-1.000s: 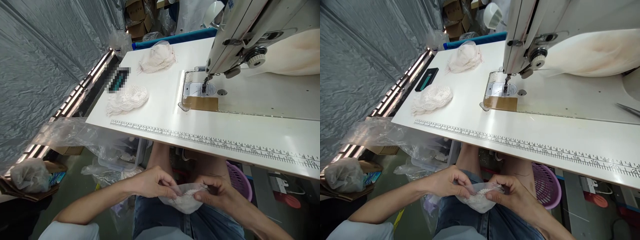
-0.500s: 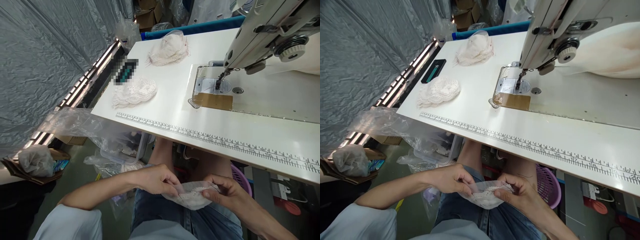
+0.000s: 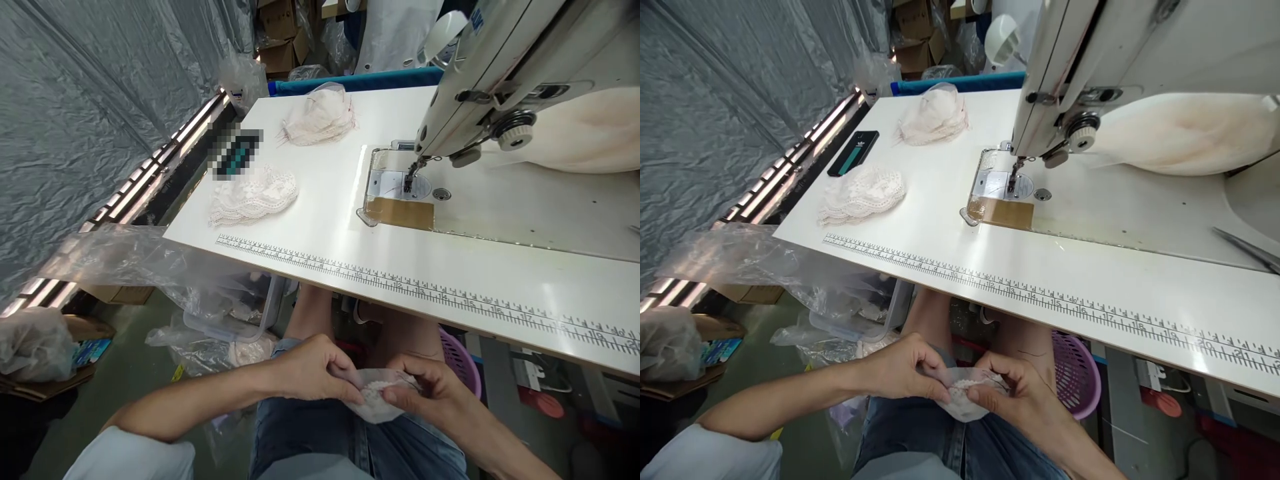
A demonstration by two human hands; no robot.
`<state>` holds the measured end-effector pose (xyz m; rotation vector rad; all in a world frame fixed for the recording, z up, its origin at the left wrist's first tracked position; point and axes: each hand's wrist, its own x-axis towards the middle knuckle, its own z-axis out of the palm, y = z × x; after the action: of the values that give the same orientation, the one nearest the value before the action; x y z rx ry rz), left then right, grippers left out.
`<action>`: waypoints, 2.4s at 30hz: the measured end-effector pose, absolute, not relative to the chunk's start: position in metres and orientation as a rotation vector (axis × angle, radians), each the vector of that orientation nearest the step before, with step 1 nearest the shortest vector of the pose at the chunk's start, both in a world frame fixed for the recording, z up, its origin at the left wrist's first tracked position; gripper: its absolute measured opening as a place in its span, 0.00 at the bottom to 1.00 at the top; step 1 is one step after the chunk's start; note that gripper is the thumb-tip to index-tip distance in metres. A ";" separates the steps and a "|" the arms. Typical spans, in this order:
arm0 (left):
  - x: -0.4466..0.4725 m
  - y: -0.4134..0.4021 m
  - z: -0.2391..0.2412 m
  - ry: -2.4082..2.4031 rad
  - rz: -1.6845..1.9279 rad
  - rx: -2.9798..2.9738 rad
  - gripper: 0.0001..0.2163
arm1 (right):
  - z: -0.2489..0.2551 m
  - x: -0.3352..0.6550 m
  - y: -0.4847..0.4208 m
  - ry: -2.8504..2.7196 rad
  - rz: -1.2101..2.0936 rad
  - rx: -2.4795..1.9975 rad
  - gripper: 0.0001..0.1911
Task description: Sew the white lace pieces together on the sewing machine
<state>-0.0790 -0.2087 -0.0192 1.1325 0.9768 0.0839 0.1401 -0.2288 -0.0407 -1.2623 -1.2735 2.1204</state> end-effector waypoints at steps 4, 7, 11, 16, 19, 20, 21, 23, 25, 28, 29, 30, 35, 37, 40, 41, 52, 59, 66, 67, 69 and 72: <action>-0.083 -0.206 -0.013 0.959 0.042 1.105 0.12 | -0.043 0.140 -0.233 -1.275 2.110 -1.231 0.13; -0.084 -0.204 -0.009 0.926 0.039 1.099 0.12 | -0.045 0.135 -0.235 -1.317 2.080 -1.229 0.12; -0.077 -0.205 -0.009 0.991 0.054 1.194 0.16 | -0.040 0.132 -0.235 -1.415 1.983 -1.271 0.12; -0.076 -0.204 -0.009 1.012 0.084 1.163 0.13 | -0.034 0.140 -0.236 -1.404 2.018 -1.283 0.12; -0.081 -0.203 -0.006 1.020 0.042 1.143 0.14 | -0.035 0.143 -0.237 -1.346 2.066 -1.251 0.13; -0.082 -0.203 -0.006 1.013 0.032 1.146 0.14 | -0.035 0.142 -0.237 -1.345 2.071 -1.250 0.13; -0.083 -0.203 -0.006 0.999 0.028 1.151 0.14 | -0.035 0.140 -0.237 -1.353 2.071 -1.250 0.13; -0.081 -0.204 -0.006 0.969 0.039 1.166 0.15 | -0.033 0.137 -0.237 -1.387 2.061 -1.249 0.13; -0.076 -0.206 -0.007 0.969 0.070 1.164 0.15 | -0.031 0.135 -0.237 -1.438 2.028 -1.264 0.13; -0.072 -0.207 -0.009 0.994 0.099 1.139 0.13 | -0.030 0.135 -0.239 -1.530 1.954 -1.308 0.13; -0.071 -0.207 -0.009 1.000 0.098 1.140 0.12 | -0.031 0.136 -0.239 -1.555 1.932 -1.323 0.12; -0.071 -0.208 -0.010 1.005 0.091 1.149 0.12 | -0.031 0.138 -0.240 -1.575 1.917 -1.333 0.12; -0.076 -0.209 -0.012 1.034 0.065 1.191 0.13 | -0.035 0.139 -0.242 -1.651 1.864 -1.335 0.11; -0.078 -0.209 -0.014 1.038 0.083 1.195 0.13 | -0.035 0.138 -0.242 -1.679 1.835 -1.336 0.12; -0.078 -0.209 -0.015 1.039 0.094 1.148 0.13 | -0.036 0.137 -0.242 -1.728 1.801 -1.334 0.12; -0.078 -0.209 -0.016 1.033 0.087 1.123 0.14 | -0.036 0.136 -0.242 -1.744 1.793 -1.336 0.12; -0.060 -0.205 -0.012 1.020 0.084 0.990 0.15 | -0.029 0.139 -0.241 -1.774 1.770 -1.396 0.13; -0.050 -0.199 -0.015 1.031 0.076 0.828 0.15 | -0.031 0.148 -0.240 -1.739 1.813 -1.360 0.12; -0.033 -0.204 -0.024 1.044 -0.037 0.863 0.21 | -0.029 0.159 -0.251 -1.760 1.691 -1.370 0.09; -0.030 -0.204 -0.028 1.045 -0.048 0.882 0.21 | -0.022 0.164 -0.251 -1.808 1.648 -1.366 0.08; -0.023 -0.202 -0.036 0.989 -0.090 0.946 0.20 | -0.004 0.182 -0.249 -1.933 1.565 -1.325 0.05; -0.010 -0.194 -0.044 0.950 -0.118 1.019 0.19 | 0.030 0.234 -0.239 -2.284 1.307 -1.246 0.06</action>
<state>-0.0098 -0.1940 -0.0440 1.0190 0.9500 -0.1177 0.2344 -0.2386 0.0301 -1.2458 -2.2838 1.3069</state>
